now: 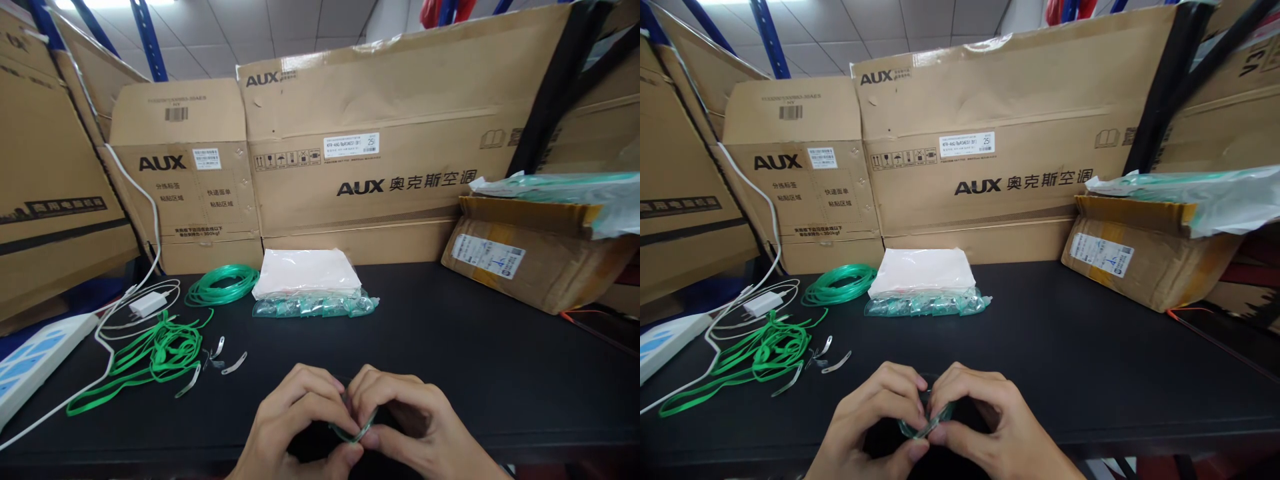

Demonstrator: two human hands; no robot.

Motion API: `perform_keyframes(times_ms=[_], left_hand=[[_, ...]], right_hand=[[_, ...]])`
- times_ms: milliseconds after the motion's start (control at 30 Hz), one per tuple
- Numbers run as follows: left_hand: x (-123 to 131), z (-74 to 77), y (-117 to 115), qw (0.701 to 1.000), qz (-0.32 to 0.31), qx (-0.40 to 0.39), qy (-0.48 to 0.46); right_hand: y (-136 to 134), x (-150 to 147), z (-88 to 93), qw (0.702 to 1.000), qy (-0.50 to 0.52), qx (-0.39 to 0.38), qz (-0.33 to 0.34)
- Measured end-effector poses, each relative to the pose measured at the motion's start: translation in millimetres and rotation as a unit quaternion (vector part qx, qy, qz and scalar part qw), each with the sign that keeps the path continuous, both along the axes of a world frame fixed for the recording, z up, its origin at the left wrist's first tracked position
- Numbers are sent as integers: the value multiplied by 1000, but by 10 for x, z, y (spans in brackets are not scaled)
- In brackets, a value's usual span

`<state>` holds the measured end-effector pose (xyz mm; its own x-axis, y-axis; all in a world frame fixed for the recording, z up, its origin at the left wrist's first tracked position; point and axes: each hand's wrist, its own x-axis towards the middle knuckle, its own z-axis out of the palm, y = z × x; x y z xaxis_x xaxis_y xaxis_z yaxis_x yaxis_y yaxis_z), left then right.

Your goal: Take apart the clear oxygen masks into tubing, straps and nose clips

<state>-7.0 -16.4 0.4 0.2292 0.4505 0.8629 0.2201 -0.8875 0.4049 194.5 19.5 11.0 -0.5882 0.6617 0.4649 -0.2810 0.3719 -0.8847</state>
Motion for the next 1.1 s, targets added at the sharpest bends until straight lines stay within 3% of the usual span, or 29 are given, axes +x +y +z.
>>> perform_keyframes(times_ms=[200, 467, 1100], left_hand=[[-56, 11, -28, 996, -26, -84, 10], [-122, -20, -58, 987, -50, -148, 25], [-45, 55, -58, 988, -44, -142, 28]], right_hand=[[2, 50, 3, 999, 3, -45, 25], [-6, 40, 68, 998, -48, -17, 24], [-34, 55, 99, 992, -110, -19, 52]])
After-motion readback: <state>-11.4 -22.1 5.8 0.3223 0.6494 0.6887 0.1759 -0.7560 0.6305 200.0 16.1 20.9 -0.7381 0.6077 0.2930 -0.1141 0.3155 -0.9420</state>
